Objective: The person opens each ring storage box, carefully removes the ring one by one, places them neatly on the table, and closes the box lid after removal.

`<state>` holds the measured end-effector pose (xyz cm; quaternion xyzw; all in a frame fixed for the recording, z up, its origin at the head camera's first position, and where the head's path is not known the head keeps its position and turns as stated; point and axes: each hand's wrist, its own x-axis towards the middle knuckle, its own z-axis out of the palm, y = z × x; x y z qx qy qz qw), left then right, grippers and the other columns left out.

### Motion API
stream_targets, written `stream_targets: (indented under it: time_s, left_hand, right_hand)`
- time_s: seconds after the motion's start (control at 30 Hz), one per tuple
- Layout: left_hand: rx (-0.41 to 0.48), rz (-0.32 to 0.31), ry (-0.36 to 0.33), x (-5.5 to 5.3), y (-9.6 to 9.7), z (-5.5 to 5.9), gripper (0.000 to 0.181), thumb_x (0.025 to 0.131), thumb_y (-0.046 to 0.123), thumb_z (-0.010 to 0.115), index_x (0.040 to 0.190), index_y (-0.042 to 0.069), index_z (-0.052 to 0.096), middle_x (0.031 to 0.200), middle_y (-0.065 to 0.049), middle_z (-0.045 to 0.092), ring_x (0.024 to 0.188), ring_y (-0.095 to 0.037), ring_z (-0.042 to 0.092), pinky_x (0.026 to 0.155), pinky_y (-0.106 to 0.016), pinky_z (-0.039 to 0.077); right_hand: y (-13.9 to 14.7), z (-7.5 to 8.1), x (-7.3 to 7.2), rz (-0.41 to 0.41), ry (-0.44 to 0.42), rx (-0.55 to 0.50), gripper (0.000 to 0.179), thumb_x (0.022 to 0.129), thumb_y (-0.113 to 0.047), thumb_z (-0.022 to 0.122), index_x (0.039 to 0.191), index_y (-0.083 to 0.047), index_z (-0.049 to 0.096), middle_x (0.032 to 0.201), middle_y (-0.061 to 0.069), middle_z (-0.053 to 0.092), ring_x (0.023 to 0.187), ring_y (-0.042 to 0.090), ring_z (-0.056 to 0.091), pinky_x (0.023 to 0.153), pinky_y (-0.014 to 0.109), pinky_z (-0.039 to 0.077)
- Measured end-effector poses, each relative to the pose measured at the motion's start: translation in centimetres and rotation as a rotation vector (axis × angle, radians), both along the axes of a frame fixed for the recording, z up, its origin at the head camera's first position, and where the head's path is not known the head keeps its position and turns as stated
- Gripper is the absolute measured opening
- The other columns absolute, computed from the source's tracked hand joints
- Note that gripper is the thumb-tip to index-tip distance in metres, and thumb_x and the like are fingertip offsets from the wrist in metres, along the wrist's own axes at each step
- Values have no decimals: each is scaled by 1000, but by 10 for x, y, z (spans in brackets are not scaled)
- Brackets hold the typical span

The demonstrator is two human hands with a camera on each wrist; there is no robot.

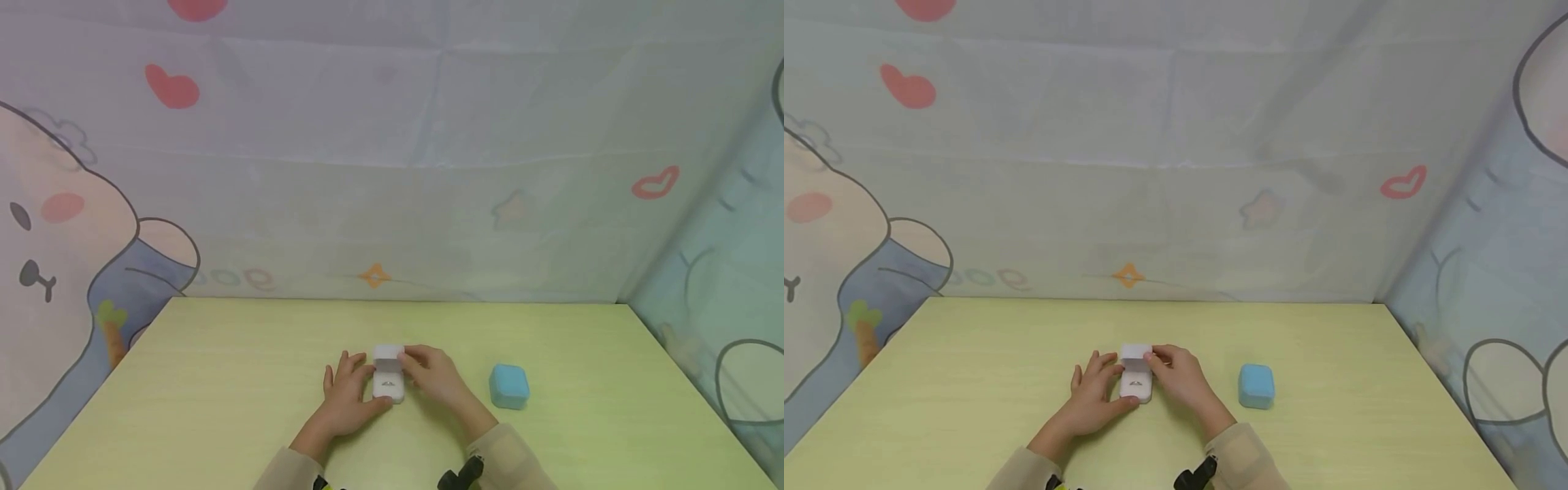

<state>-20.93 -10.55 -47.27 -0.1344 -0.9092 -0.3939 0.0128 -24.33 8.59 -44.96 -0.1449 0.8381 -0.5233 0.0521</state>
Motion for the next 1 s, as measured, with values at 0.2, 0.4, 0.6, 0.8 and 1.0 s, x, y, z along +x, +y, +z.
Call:
stream_targets:
  time_s: [0.2,0.4,0.6,0.8,1.0]
  left_hand:
    - [16,16,1,-1,0,-3,61,80,37,72,122,-5,56,145,-24,33,142,-49,5,108,-67,-7]
    - [35,26,2,0,0,-4,60,79,38,73,120,-4,57,146,-22,34,143,-48,5,108,-66,-8]
    - [19,35,26,-1,-1,-5,60,79,38,73,118,-5,58,144,-23,36,141,-50,9,108,-68,-4]
    - [1,40,35,-3,-2,-4,60,79,39,73,118,-4,58,144,-22,36,141,-51,10,108,-69,-2]
    - [1,38,33,-2,-2,-2,60,79,37,73,119,-6,58,143,-22,37,140,-51,11,108,-69,1]
  right_hand:
    - [1,1,0,3,-11,-9,47,96,-33,55,125,4,56,116,23,64,90,26,67,65,28,55]
    - [1,0,0,-4,8,2,45,94,-32,57,122,4,58,115,22,65,93,27,67,67,28,56]
    - [2,6,2,-10,39,23,41,93,-30,60,117,3,61,112,20,66,93,27,68,75,32,56]
    - [3,8,2,-21,45,47,34,92,-28,61,110,0,65,107,16,68,93,26,67,77,35,56]
    - [3,9,2,-24,71,104,23,89,-24,64,98,-3,67,96,9,69,88,21,65,77,35,54]
